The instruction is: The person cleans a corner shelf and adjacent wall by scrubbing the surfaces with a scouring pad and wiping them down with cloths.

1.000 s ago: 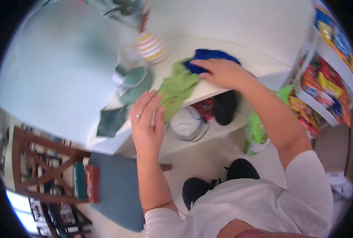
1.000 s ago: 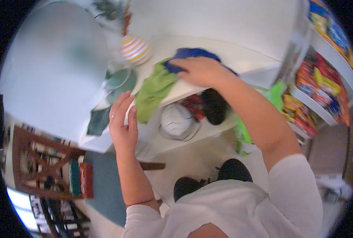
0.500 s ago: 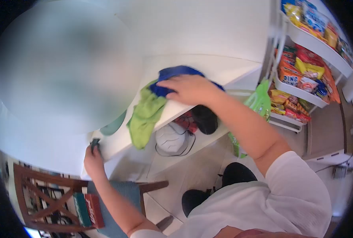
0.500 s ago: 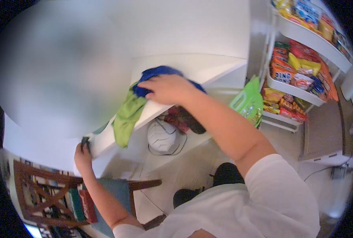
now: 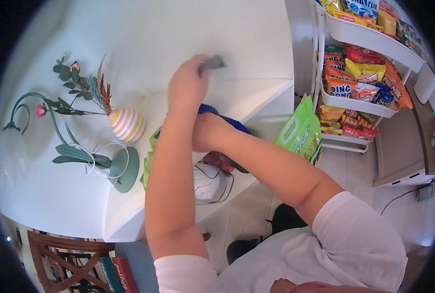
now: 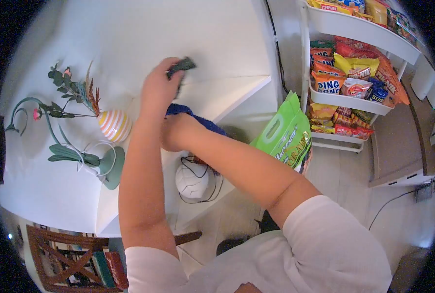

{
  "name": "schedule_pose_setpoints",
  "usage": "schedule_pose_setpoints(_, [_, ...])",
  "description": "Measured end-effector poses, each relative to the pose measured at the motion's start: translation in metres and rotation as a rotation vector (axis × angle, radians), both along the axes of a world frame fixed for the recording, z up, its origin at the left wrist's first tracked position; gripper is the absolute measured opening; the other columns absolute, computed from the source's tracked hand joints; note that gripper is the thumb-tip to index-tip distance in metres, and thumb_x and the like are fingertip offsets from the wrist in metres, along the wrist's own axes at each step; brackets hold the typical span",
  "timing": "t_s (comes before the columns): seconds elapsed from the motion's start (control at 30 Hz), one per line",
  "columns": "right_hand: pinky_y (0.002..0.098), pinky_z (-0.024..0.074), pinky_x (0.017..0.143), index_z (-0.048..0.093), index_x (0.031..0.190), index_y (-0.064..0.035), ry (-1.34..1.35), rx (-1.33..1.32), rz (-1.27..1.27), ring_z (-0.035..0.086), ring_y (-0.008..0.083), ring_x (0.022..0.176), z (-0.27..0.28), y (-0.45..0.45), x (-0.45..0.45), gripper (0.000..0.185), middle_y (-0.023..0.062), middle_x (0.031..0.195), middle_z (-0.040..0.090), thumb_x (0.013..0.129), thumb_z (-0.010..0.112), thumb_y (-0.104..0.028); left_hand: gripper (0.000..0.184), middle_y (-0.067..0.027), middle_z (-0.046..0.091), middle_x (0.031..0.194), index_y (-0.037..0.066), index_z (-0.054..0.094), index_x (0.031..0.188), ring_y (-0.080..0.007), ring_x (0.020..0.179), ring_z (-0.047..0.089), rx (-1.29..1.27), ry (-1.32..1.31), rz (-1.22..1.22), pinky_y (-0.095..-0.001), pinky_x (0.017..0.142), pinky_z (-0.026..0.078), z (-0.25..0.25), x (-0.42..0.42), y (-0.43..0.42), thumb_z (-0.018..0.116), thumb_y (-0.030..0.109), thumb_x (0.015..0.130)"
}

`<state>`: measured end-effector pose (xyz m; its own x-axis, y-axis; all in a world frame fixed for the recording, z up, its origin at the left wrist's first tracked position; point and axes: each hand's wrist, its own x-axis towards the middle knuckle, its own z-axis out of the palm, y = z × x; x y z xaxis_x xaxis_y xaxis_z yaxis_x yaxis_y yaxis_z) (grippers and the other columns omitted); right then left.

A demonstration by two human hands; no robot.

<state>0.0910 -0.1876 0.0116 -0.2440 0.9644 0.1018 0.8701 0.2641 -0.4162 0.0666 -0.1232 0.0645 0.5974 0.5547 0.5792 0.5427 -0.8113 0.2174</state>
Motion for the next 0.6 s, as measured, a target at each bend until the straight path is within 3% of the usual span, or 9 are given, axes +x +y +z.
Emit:
schedule_pose_setpoints(0.07, [0.0408, 0.0423, 0.093, 0.061, 0.107, -0.0102, 0.097, 0.207, 0.026, 0.056, 0.0288, 0.107, -0.023, 0.014, 0.000, 0.031, 0.0174, 0.119, 0.057, 0.082, 0.050, -0.025, 0.029, -0.0123, 0.063, 0.103, 0.009, 0.060, 0.110, -0.0333, 0.092, 0.060, -0.278, 0.029, -0.233, -0.0367, 0.080, 0.048, -0.008, 0.021, 0.007, 0.063, 0.013, 0.080])
schedule_pose_setpoints(0.1, [0.0402, 0.0421, 0.094, 0.060, 0.108, -0.0104, 0.112, 0.357, 0.056, 0.056, 0.0296, 0.107, -0.030, 0.015, 0.001, 0.032, 0.0173, 0.119, 0.057, 0.082, 0.051, -0.026, 0.029, -0.0095, 0.063, 0.097, 0.010, 0.061, 0.105, -0.0302, 0.090, 0.060, -0.051, 0.063, -0.354, -0.0361, 0.080, 0.047, -0.012, 0.028, 0.008, 0.067, 0.014, 0.078])
schedule_pose_setpoints(0.17, [0.0378, 0.0399, 0.097, 0.060, 0.110, -0.0113, 0.130, 0.516, 0.101, 0.054, 0.0311, 0.109, -0.031, 0.009, 0.008, 0.035, 0.0155, 0.122, 0.056, 0.081, 0.053, -0.030, 0.027, -0.0071, 0.062, 0.093, 0.011, 0.062, 0.102, -0.0276, 0.089, 0.059, 0.222, 0.261, -0.241, -0.0361, 0.080, 0.046, -0.015, 0.033, 0.007, 0.068, 0.016, 0.076])
schedule_pose_setpoints(0.3, [0.0356, 0.0388, 0.093, 0.059, 0.106, -0.0161, 0.244, 0.353, 0.072, 0.052, 0.0249, 0.105, -0.045, 0.029, 0.000, 0.030, 0.0105, 0.110, 0.059, 0.086, 0.052, -0.037, 0.023, -0.0017, 0.058, 0.093, 0.016, 0.061, 0.093, -0.0222, 0.091, 0.055, 0.574, 0.405, -0.087, -0.0371, 0.082, 0.043, -0.017, 0.037, 0.017, 0.069, 0.020, 0.072])
schedule_pose_setpoints(0.37, [0.0348, 0.0405, 0.090, 0.060, 0.101, -0.0147, 0.189, 0.281, 0.090, 0.054, 0.0242, 0.099, -0.044, 0.032, 0.002, 0.024, 0.0093, 0.103, 0.061, 0.087, 0.053, -0.033, 0.015, 0.0016, 0.057, 0.094, 0.017, 0.060, 0.086, -0.0201, 0.095, 0.054, 0.763, 0.357, -0.252, -0.0371, 0.082, 0.042, -0.016, 0.048, 0.019, 0.066, 0.016, 0.072])
schedule_pose_setpoints(0.47, [0.0328, 0.0313, 0.103, 0.055, 0.118, -0.0143, 0.343, 0.267, 0.202, 0.043, 0.0257, 0.122, -0.038, 0.036, 0.009, 0.040, 0.0131, 0.131, 0.049, 0.084, 0.053, -0.035, 0.014, 0.0035, 0.054, 0.097, 0.018, 0.059, 0.085, -0.0181, 0.100, 0.051, 0.879, 0.359, -0.434, -0.0370, 0.085, 0.039, -0.016, 0.069, 0.010, 0.065, 0.017, 0.073])
schedule_pose_setpoints(0.53, [0.0324, 0.0296, 0.104, 0.054, 0.120, -0.0150, 0.974, 0.009, 0.311, 0.040, 0.0248, 0.125, -0.047, 0.039, 0.009, 0.041, 0.0122, 0.135, 0.046, 0.084, 0.053, -0.035, 0.019, 0.0036, 0.053, 0.100, 0.019, 0.058, 0.089, -0.0177, 0.103, 0.049, 0.883, 0.377, -0.464, -0.0382, 0.088, 0.037, -0.015, 0.082, -0.002, 0.066, 0.020, 0.072])
schedule_pose_setpoints(0.6, [0.0323, 0.0296, 0.104, 0.054, 0.120, -0.0151, 1.044, -0.019, 0.335, 0.039, 0.0247, 0.125, -0.044, 0.035, 0.010, 0.041, 0.0121, 0.135, 0.046, 0.084, 0.054, -0.034, 0.025, 0.0034, 0.053, 0.104, 0.020, 0.057, 0.093, -0.0179, 0.106, 0.048, 0.877, 0.384, -0.426, -0.0406, 0.091, 0.034, -0.013, 0.087, -0.009, 0.068, 0.023, 0.071])
